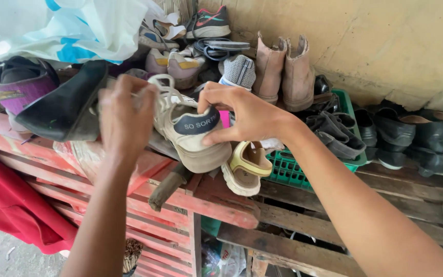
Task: Organizing and arranging various shoes and sandals on wooden shelves.
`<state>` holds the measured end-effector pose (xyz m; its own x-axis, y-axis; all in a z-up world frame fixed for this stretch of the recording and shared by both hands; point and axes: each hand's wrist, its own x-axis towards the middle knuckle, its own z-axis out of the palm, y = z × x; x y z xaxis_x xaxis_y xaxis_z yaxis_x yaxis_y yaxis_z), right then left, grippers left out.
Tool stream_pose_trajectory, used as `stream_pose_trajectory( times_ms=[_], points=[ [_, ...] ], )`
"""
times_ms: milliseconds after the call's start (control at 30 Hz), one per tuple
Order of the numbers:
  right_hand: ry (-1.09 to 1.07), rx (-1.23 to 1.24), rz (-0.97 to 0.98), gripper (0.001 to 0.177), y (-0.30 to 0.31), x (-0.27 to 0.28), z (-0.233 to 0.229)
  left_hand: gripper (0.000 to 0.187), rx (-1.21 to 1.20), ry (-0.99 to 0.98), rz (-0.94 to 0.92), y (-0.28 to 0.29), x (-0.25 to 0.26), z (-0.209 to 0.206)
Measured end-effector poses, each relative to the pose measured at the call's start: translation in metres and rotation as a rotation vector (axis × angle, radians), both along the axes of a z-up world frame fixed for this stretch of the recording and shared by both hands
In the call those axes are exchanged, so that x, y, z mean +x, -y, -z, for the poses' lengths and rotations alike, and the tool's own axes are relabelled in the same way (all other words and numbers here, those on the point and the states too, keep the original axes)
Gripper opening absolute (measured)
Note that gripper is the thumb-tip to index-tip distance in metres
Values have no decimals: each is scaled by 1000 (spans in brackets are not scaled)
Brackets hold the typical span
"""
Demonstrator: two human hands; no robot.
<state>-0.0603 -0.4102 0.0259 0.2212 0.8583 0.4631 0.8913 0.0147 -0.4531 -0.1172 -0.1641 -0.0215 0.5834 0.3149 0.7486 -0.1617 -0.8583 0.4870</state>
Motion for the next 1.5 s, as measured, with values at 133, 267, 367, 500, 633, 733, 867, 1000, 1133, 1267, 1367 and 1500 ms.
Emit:
stream_pose_trajectory(
  times_ms=[133,267,367,500,633,733,867,1000,1133,1267,1367,1500],
  points=[
    [123,3,75,44,-8,-8,0,32,268,156,-380,-56,-11,24],
    [174,5,118,51,-15,-21,10,51,246,133,-522,-103,-10,56],
    [188,74,126,52,-18,-20,20,48,377,131,-437,-92,-8,63],
    [195,213,153,47,-11,-22,39,50,452,95,-297,-66,-6,61],
    [154,291,193,41,-10,-32,53,54,518,84,-345,-86,26,71],
    [170,347,220,38,-9,-35,56,38,379,78,-191,-98,49,70],
    [211,400,215,32,-11,-38,59,25,-91,186,294,-96,45,52],
    [281,470,228,27,-22,-27,50,18,-691,351,640,-79,32,23],
    [319,540,270,26,-11,-21,36,19,-851,476,878,-59,42,24],
    [479,588,380,25,23,-17,21,23,-870,472,1072,-13,33,-1],
    [521,598,500,25,61,-19,19,29,-784,394,1127,25,26,-9],
    [417,636,579,27,117,-30,15,39,-293,345,1038,88,15,-30]
  ],
)
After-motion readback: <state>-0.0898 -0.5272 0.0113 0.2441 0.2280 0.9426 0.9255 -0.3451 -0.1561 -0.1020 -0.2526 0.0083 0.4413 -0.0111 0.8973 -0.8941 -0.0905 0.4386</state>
